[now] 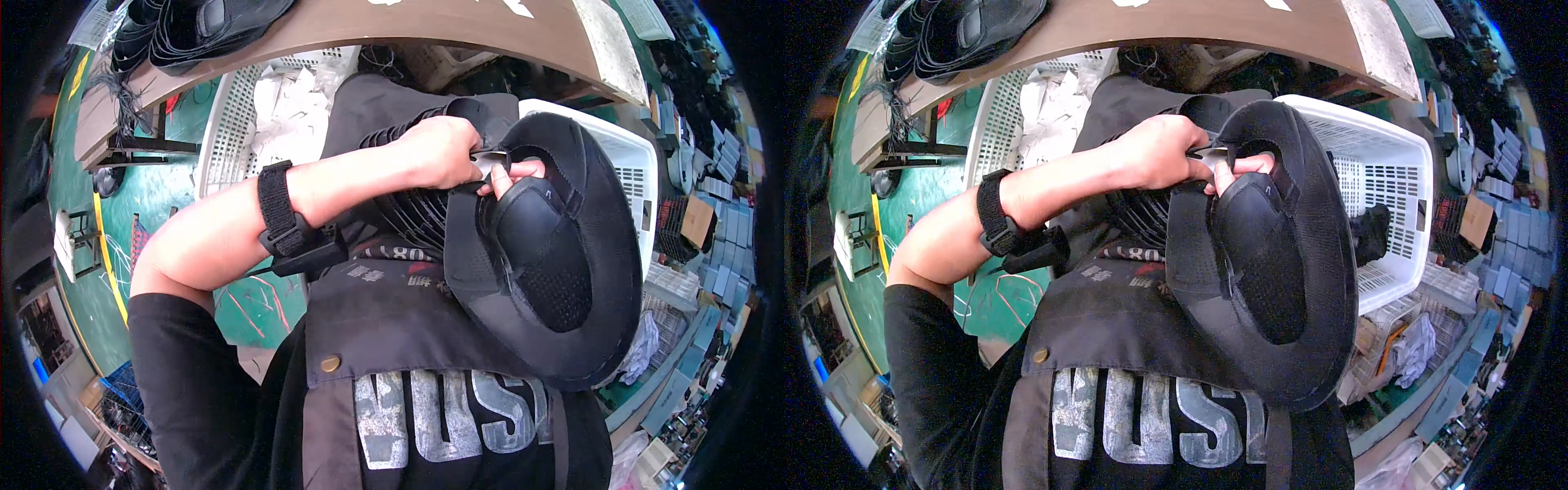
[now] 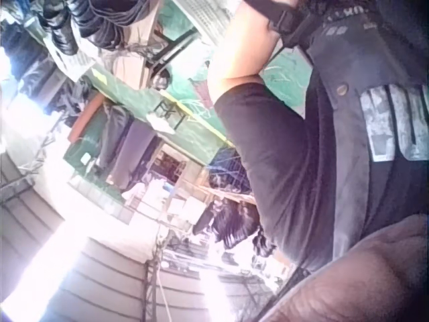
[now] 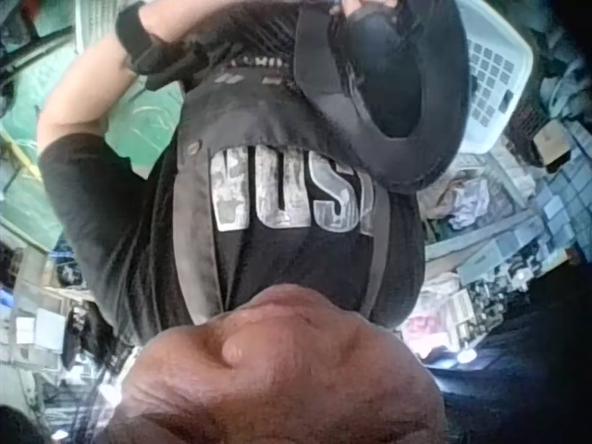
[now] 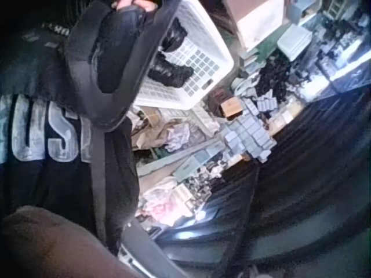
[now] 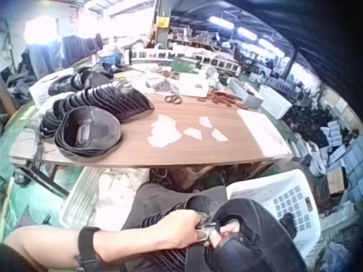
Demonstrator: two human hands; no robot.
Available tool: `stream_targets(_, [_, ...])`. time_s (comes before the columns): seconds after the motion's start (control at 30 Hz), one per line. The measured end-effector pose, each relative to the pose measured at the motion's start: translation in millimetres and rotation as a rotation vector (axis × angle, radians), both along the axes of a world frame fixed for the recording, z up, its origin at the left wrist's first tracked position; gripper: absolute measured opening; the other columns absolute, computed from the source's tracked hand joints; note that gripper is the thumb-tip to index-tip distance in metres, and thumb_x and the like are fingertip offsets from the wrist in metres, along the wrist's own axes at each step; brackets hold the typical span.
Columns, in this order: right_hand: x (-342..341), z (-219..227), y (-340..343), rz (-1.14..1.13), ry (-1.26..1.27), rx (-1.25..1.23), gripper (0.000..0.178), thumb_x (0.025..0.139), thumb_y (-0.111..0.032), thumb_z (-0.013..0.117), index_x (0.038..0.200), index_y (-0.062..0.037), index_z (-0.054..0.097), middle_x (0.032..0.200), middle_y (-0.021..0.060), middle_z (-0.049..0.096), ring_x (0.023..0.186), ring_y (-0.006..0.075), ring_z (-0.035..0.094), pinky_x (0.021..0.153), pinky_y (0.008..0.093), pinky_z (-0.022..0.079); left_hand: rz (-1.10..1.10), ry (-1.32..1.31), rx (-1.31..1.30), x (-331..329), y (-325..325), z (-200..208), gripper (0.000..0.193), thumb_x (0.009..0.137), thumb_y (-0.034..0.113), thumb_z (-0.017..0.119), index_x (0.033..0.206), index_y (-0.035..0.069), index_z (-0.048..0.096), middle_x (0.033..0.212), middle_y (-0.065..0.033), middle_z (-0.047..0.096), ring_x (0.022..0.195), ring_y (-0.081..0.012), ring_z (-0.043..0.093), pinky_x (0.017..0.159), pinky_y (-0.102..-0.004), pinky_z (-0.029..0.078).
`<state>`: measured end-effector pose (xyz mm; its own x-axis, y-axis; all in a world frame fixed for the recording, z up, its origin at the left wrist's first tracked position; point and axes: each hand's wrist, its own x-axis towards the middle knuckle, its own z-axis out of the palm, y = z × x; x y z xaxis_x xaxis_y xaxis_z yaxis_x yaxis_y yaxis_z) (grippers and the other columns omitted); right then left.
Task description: The person is applying white adhesive labels or reinforcement pieces into black shoe sole components.
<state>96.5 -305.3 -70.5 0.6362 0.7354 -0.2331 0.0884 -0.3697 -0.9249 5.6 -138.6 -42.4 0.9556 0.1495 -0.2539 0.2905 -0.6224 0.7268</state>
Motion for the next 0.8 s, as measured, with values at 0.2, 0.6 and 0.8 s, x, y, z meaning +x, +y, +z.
stream_targets(0.2, [-10.0,13.3,5.4,-0.080,-0.012,-0.084,0.015,0.094,-0.011,0.056,0.097,-0.0039,0.043,0.072,0.0060,0.061,0.064,0.0109,0.060,0.065,0.0235,0.048,-0.058,0.050,0.071,3.8,2.0,1.9,0.036,0.077,0.033,0.067,0.096,0.003,0.069,0.091,-0.0201,0.067,0.090,-0.0345,0.066,0.081,-0.0422,0.051])
stream_targets(0.6, [-20.7,5.8,3.4,-0.081,0.139,0.212,0.015,0.092,-0.015,0.061,0.096,-0.0045,0.051,0.074,0.0040,0.059,0.064,0.0110,0.058,0.064,0.0255,0.048,0.191,-0.173,0.019,-0.4,-9.8,-10.6,0.025,0.082,0.024,0.063,0.093,0.001,0.065,0.080,-0.0222,0.064,0.082,-0.0381,0.064,0.073,-0.0432,0.050])
stream_targets(0.8, [15.4,-31.6,-33.2,-0.048,-0.004,0.260,0.018,0.086,-0.017,0.069,0.097,-0.0043,0.062,0.082,0.0062,0.063,0.067,0.0135,0.060,0.066,0.0262,0.048,0.118,-0.125,-0.102,-9.1,-2.1,-4.0,0.032,0.080,0.031,0.068,0.096,0.004,0.066,0.080,-0.0219,0.065,0.081,-0.0360,0.065,0.073,-0.0412,0.050])
